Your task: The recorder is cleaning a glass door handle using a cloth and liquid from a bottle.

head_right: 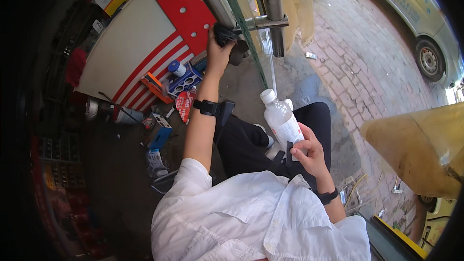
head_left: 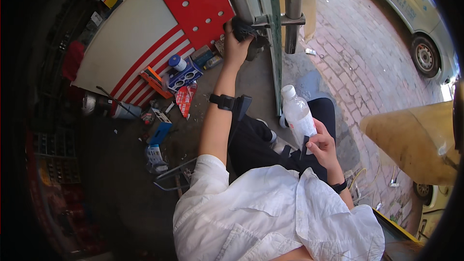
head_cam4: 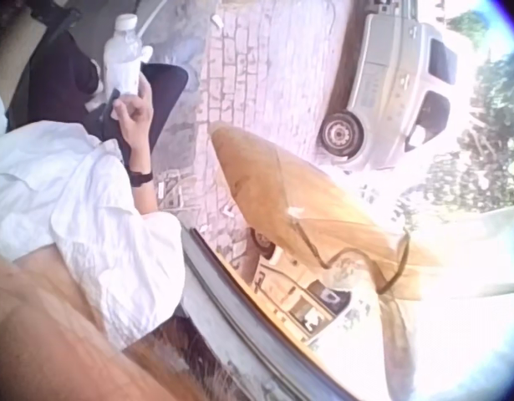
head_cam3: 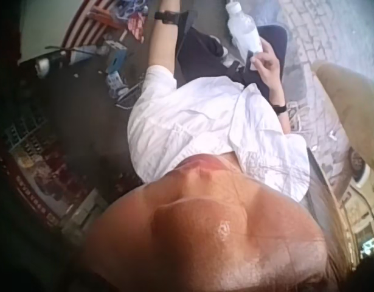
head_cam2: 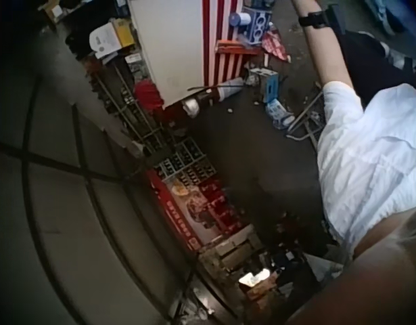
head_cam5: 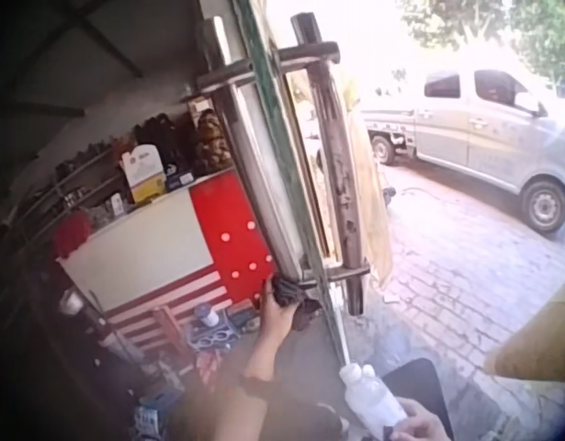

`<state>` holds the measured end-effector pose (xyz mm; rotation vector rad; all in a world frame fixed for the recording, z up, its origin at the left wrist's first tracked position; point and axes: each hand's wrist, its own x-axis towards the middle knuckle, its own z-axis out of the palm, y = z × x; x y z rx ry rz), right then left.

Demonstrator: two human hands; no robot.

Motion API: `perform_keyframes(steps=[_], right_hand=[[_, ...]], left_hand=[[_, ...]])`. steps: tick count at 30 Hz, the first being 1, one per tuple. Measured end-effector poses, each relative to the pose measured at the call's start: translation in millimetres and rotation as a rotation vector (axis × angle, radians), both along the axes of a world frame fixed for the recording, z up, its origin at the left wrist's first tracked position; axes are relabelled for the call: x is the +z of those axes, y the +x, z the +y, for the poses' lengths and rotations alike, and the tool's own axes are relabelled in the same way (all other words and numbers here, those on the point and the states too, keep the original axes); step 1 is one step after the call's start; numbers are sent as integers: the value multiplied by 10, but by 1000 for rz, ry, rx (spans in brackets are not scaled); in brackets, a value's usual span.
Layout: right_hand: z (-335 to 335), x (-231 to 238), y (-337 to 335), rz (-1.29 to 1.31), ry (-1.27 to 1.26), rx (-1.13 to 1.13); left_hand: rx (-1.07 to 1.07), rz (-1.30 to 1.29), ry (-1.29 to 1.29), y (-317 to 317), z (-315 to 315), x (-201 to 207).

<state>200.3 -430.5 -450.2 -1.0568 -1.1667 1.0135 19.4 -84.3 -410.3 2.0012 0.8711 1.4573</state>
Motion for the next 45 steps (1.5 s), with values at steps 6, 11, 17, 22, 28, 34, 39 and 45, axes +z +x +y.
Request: perform_keyframes(steps=[6,11,17,22,28,34,39,45], right_hand=[[-22,2,52,-21,-38,-30],[-6,-27,49,-19,-61,-37],[46,-28,31,-16,-61,-22],[91,-47,-22,0,-48,1],[126,-88,33,-31,-51,27],[142,-100,2,10,-44,16],[183,-149,0,-6,-69,49],[222,-131,-44,15,-60,49]], left_hand=[[-11,-272,-682,41,-215,-627],[31,-284,-442,28,-247,-653],[101,-266,166,133,-135,73],[-12,-177,59,140,54,239],[-205,-206,-110,-102,229,264],[-134,-279,-111,-12,134,163],[-113,-377,-135,229,-40,267],[-84,-280,-53,223,31,312]])
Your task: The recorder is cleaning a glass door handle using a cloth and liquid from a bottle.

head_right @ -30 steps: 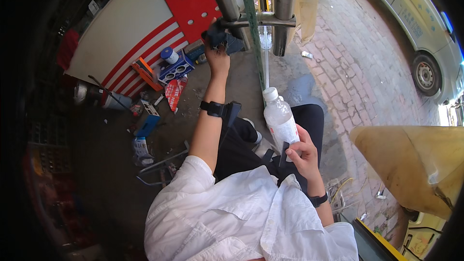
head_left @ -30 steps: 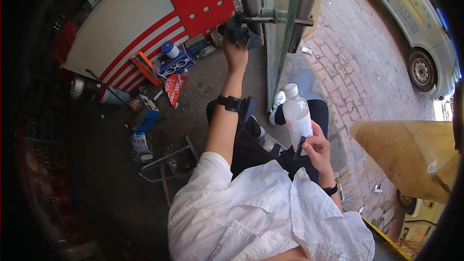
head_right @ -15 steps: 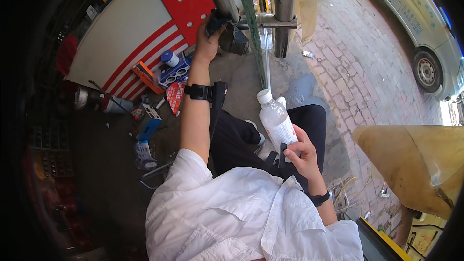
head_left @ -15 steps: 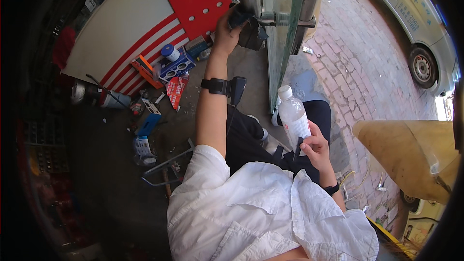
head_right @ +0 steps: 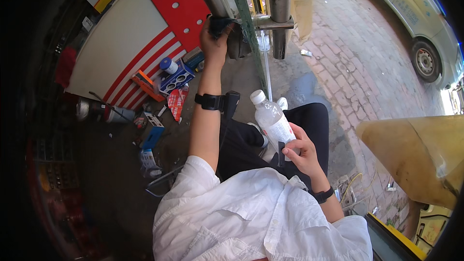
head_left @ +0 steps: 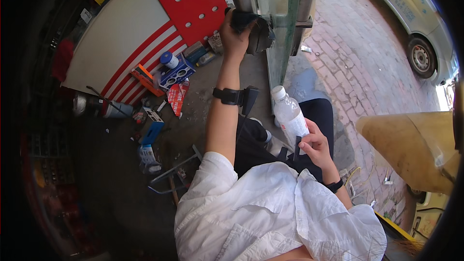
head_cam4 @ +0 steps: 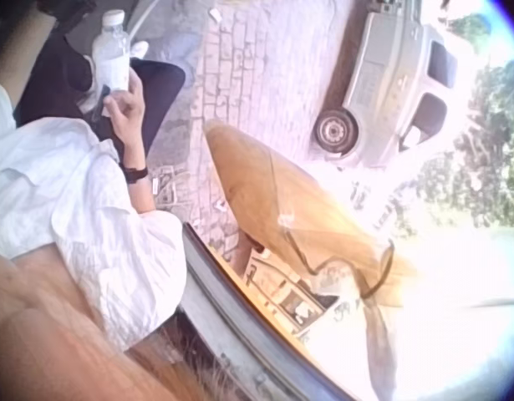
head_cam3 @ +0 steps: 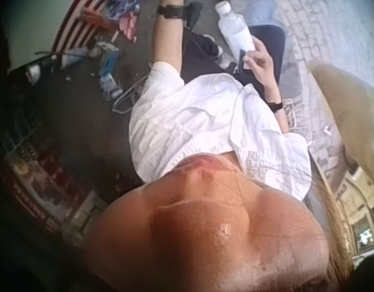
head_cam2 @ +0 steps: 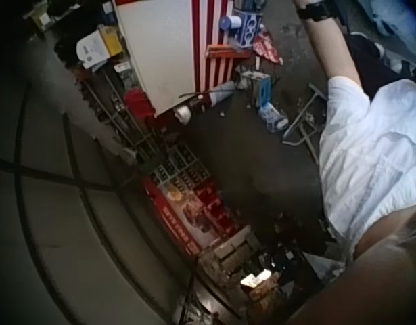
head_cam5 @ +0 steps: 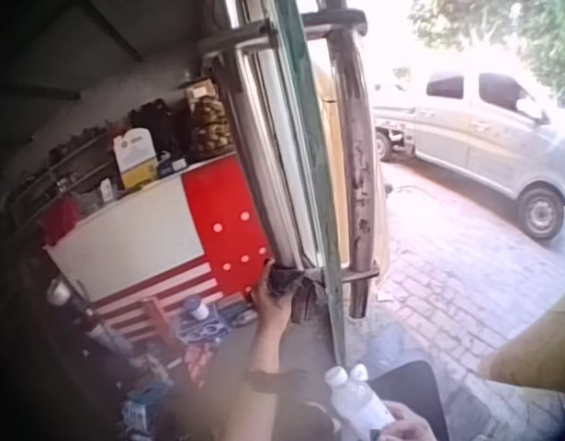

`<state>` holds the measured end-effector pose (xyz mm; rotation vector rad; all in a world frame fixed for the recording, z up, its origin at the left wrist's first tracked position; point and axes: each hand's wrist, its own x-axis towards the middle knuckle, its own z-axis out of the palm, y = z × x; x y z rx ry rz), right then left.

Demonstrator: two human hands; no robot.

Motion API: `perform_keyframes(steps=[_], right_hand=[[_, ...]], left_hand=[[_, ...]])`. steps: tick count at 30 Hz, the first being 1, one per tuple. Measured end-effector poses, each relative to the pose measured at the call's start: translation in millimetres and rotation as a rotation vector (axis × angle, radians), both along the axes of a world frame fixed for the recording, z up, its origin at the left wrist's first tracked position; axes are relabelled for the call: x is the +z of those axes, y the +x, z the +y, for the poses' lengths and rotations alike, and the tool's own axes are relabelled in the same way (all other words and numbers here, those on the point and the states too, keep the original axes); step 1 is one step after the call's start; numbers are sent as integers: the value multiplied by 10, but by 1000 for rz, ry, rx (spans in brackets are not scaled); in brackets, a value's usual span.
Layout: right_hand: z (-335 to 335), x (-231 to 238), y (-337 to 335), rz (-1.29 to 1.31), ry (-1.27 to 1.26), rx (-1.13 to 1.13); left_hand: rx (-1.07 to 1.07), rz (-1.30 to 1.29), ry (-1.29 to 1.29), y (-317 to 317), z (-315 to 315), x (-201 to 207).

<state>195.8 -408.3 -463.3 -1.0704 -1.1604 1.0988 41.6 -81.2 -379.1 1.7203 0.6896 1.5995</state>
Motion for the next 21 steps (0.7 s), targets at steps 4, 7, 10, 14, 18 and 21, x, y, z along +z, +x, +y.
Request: perform_keyframes(steps=[4,7,10,14,18,21], right_hand=[[-34,-8,11,-7,7,-19],[-55,8,51,-42,7,-27],[-80,-14,68,-59,3,-43],[-63,-8,70,-49,0,-33],[-59,-2,35,-41,9,-5],[-62,-34,44,-38,17,-2]], left_hand=[[-78,20,-74,-224,76,-14],[-135,42,-143,-382,165,-109],[-350,-187,-315,-385,261,-200],[-99,-82,-102,-78,2,-111],[-74,-135,-63,32,-46,-85],[-82,-31,-82,-86,69,-104]])
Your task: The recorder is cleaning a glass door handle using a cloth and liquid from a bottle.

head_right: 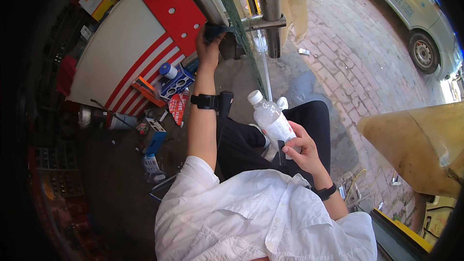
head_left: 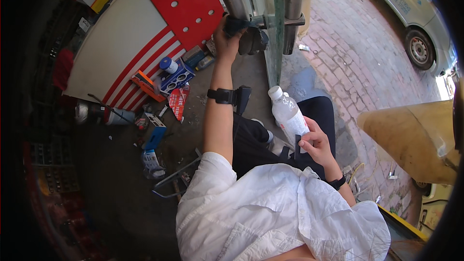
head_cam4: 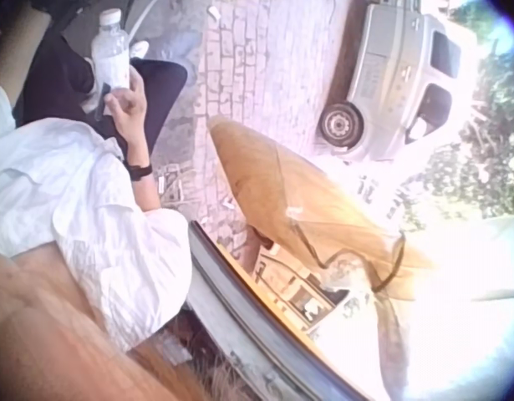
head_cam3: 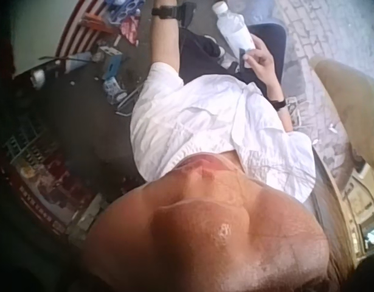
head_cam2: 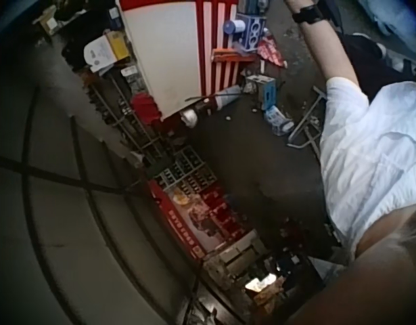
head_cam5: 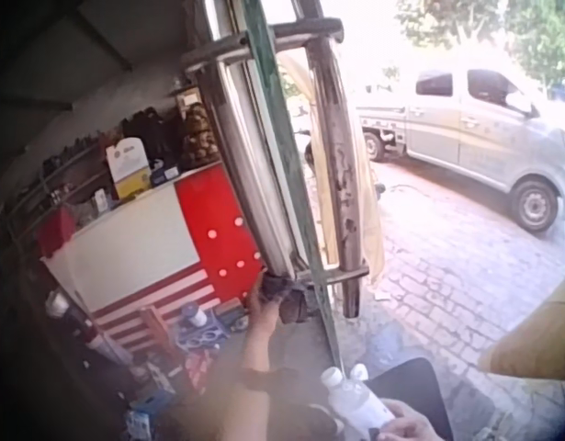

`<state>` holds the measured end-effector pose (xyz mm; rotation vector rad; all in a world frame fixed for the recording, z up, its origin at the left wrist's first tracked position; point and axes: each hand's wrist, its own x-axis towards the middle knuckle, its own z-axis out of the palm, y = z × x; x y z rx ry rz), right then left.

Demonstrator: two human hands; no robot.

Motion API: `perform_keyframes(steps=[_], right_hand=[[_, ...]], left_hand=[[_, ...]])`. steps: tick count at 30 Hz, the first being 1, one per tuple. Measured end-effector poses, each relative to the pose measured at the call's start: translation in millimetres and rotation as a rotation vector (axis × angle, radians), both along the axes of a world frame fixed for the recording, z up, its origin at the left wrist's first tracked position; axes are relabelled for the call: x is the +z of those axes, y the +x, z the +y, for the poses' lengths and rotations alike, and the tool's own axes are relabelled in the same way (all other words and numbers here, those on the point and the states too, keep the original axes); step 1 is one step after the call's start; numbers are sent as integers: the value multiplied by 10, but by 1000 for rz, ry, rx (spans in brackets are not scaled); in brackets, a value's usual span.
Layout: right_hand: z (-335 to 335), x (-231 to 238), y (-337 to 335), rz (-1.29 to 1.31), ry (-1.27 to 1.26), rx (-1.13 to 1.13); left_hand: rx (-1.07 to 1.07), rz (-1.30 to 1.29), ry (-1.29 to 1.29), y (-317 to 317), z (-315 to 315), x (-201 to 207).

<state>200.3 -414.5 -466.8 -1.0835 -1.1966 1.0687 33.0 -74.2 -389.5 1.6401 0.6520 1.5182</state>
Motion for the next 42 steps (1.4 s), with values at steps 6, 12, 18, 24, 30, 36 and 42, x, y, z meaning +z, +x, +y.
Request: perform_keyframes(steps=[6,12,18,24,30,36,42], right_hand=[[-26,54,39,-34,-26,-33],[-20,57,-12,5,17,-73],[-67,-2,28,-40,-40,-65],[3,22,7,-28,-45,-39],[51,-24,-38,-22,-39,-25],[48,6,3,-44,-59,-30],[43,75,-47,-36,-24,-44]], left_hand=[[-325,-244,-263,-155,237,-168],[-535,-754,-697,-123,222,-1224],[-112,-60,-240,-244,-78,-1407],[-83,-229,-186,-69,-15,-919],[-299,-382,-340,170,347,-918],[-80,88,111,225,126,-848],[77,99,30,227,27,-1161]])
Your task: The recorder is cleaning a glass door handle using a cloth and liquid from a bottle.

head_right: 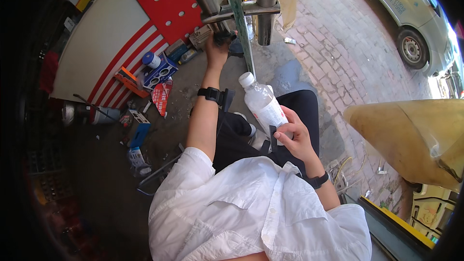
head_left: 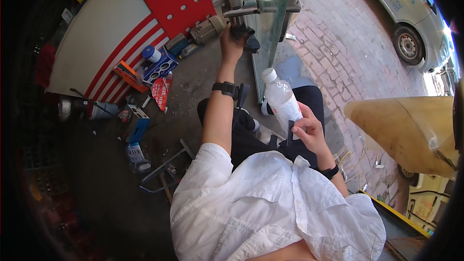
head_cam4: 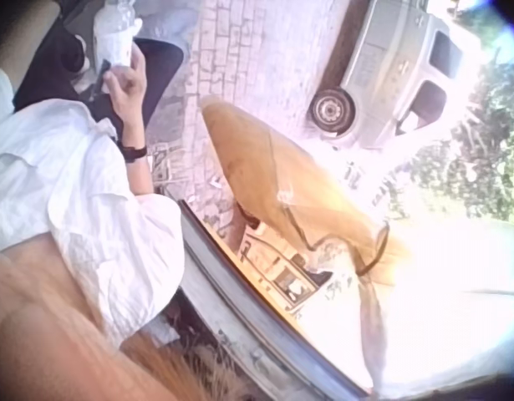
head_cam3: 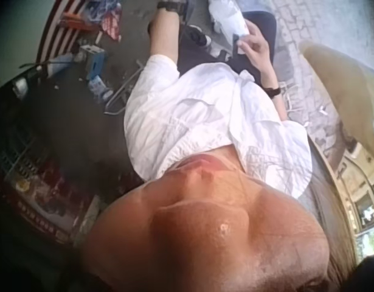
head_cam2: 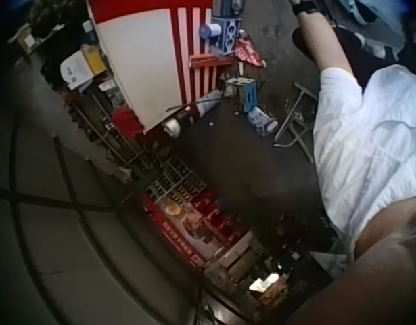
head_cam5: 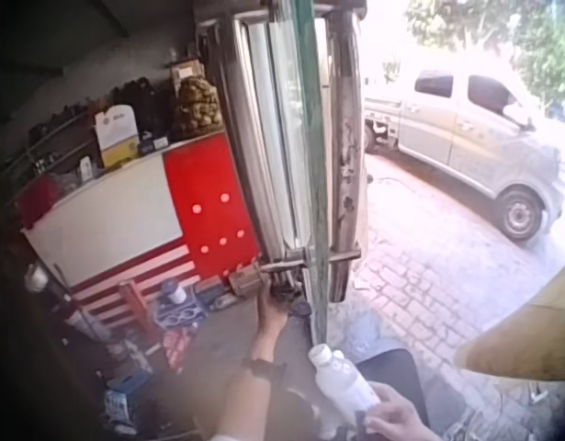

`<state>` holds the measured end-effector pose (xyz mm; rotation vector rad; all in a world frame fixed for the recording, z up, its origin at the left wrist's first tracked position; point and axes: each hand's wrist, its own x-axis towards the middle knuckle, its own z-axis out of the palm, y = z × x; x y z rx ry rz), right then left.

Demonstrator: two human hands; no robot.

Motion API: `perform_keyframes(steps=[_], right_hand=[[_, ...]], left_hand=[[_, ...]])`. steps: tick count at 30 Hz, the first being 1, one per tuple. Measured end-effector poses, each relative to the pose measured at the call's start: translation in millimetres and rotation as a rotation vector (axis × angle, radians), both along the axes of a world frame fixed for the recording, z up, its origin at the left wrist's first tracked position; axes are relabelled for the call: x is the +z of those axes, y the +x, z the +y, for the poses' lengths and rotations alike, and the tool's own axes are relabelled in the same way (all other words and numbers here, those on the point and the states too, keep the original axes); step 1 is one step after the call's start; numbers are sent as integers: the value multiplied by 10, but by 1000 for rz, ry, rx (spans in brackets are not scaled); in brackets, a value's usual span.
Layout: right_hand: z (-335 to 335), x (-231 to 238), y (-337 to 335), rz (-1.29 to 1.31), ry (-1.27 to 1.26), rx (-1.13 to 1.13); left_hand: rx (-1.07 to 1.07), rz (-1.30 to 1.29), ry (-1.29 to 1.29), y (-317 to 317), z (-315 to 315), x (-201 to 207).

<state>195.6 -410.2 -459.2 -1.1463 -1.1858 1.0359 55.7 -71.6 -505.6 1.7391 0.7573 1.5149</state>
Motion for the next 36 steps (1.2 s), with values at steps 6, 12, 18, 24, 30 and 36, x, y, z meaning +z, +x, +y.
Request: perform_keyframes(steps=[6,12,18,24,30,36], right_hand=[[-137,12,-45,13,-7,22],[-179,21,-8,28,-25,37],[-97,-102,28,11,-15,-2],[-68,-70,70,-1,-4,-28],[-105,-53,91,3,28,-59],[-249,-13,121,-43,5,-76]], left_hand=[[362,201,183,74,-147,13],[662,66,282,360,-120,645],[584,-70,286,334,-57,617],[551,-46,263,348,-164,562],[594,89,150,204,-96,125],[405,104,165,106,-85,157]])
